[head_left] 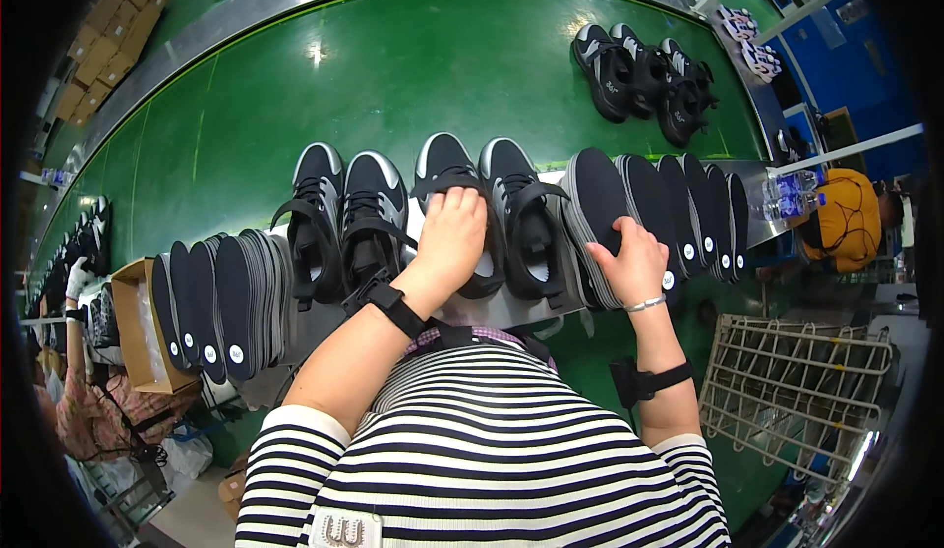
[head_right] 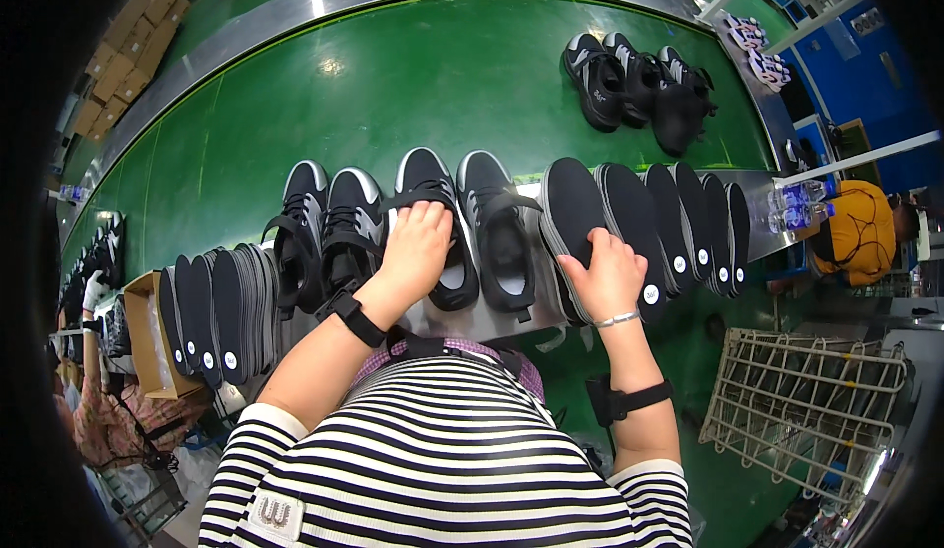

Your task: The recorder is inspecting shoes, inserting insoles, and bagging them at a factory conveyor station.

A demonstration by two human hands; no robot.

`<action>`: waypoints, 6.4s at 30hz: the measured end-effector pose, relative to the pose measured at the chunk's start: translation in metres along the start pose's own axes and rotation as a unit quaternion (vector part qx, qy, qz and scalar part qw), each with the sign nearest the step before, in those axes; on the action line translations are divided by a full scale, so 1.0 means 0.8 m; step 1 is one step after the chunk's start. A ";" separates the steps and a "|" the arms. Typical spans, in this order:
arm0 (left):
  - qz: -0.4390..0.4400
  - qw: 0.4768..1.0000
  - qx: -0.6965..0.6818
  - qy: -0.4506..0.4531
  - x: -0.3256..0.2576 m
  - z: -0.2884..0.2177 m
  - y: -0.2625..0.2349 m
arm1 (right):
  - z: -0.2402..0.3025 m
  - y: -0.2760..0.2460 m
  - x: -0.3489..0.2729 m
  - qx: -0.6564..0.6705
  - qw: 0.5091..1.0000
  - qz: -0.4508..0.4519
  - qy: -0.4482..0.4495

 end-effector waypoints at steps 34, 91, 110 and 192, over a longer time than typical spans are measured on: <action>0.057 0.878 -0.440 -0.179 0.005 0.052 0.029 | 0.043 -0.017 -0.036 0.024 0.985 -0.092 -0.143; -0.035 0.900 -0.433 0.042 -0.022 -0.097 -0.064 | -0.052 -0.075 -0.028 0.313 0.934 0.023 -0.173; -0.009 0.771 -0.586 -0.250 -0.019 0.036 0.023 | 0.175 0.013 -0.026 -0.155 0.904 0.207 -0.341; -0.075 0.812 -0.542 -0.204 -0.036 0.017 0.029 | 0.177 0.096 0.006 -0.007 0.921 0.384 -0.058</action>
Point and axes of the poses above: each hand's wrist, its own x-axis towards the middle knuckle, its own y-axis out of the palm, z = x × y, the point moved 3 cm from there along x, towards the middle knuckle, and after that the axes turned 3 degrees about z, right-handed, at the moved point
